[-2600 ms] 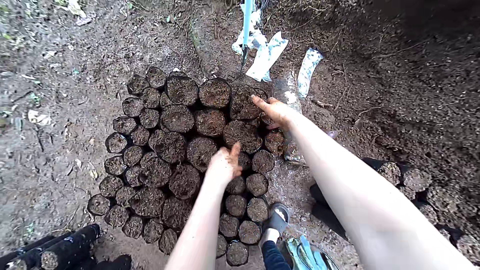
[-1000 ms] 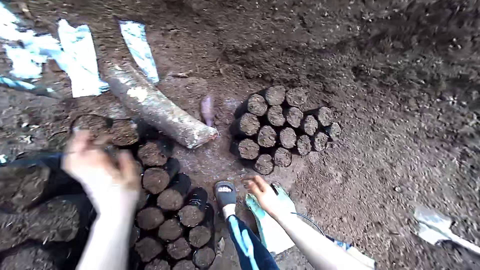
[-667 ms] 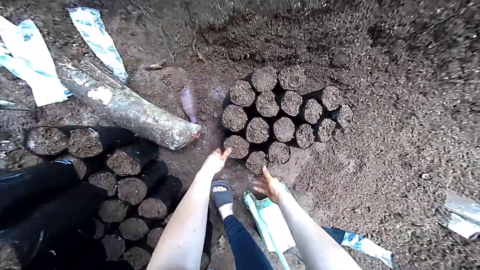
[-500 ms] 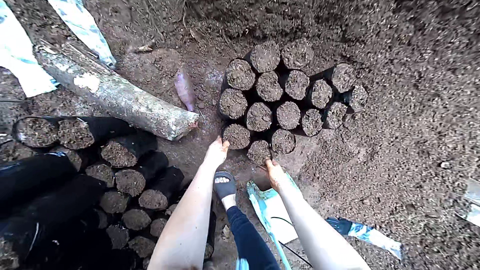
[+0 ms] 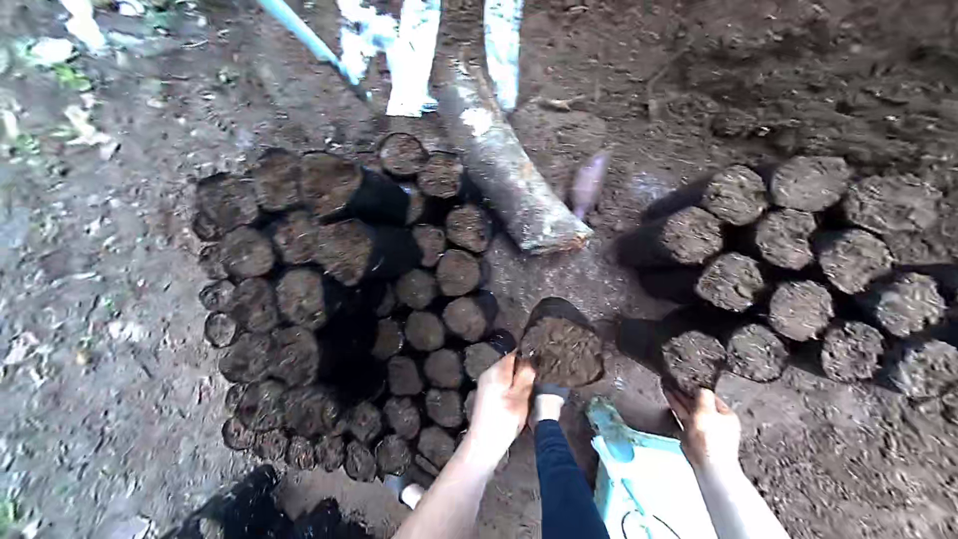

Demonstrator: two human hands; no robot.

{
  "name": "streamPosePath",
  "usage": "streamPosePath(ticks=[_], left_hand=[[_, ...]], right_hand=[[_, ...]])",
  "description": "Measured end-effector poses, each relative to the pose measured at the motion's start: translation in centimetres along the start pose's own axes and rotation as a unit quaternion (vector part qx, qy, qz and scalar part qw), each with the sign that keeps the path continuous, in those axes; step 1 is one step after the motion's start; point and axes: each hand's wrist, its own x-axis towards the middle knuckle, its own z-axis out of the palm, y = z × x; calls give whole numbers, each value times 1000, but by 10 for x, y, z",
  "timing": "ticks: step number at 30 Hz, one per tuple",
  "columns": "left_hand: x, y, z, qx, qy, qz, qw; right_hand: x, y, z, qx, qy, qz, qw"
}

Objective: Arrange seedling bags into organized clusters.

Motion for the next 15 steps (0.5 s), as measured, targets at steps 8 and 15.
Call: streamPosePath(ticks=[8, 15], left_hand=[[-63, -47, -133, -210, 201, -37, 956], [3, -80, -178, -291, 222, 19, 930]], right_hand=[[-100, -35, -16, -69, -49, -66, 994], [-189, -62, 6, -97, -145, -126, 977]])
